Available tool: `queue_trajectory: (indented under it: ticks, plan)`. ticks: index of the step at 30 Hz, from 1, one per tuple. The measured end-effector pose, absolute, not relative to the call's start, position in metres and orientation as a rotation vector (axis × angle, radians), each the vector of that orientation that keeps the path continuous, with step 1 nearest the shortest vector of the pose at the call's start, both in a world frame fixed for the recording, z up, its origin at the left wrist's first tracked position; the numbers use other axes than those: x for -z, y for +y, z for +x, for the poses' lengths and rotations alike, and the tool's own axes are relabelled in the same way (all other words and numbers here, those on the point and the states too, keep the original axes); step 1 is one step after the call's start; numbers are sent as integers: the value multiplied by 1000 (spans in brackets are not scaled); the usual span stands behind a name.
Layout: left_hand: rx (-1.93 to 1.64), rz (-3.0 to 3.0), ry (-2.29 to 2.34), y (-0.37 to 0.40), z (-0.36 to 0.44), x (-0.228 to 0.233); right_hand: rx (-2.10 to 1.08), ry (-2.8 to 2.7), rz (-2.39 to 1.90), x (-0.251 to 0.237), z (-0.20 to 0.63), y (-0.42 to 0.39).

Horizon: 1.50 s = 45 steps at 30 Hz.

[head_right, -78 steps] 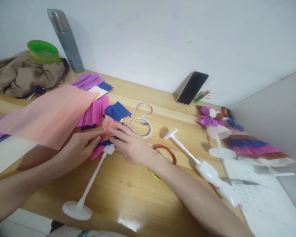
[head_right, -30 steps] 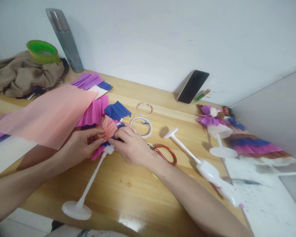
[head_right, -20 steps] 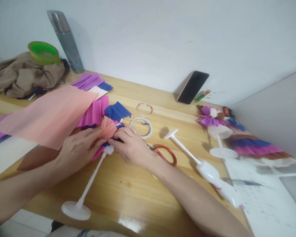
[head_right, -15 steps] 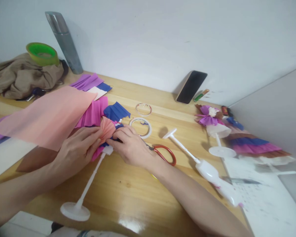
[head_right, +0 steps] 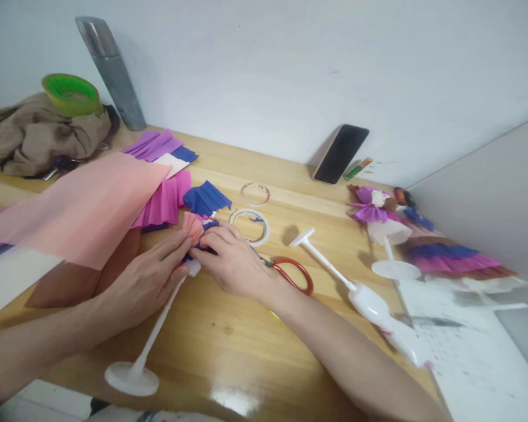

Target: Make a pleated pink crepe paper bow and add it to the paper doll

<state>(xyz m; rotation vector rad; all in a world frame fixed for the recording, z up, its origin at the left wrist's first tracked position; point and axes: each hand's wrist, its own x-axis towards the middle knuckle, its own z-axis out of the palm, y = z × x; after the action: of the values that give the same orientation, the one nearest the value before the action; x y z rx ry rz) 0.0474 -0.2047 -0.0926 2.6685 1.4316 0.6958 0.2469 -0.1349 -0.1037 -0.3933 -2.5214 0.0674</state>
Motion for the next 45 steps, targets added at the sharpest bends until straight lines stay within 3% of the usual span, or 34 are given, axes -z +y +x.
queue_trajectory:
  ticks: [21, 32, 37, 45]
  plan:
    - [-935, 2529, 1478, -202, 46, 84, -73, -2537, -408, 105, 248, -135]
    - [-1052, 2163, 2011, -174, 3, 62, -69, -2504, -392, 103, 248, -135]
    - [-955, 1972, 2273, -162, -25, 53, -115, -2440, -388, 103, 251, -136]
    - [-405, 2056, 2414, -154, -48, 60, -134, -2268, -488, 108, 255, -135]
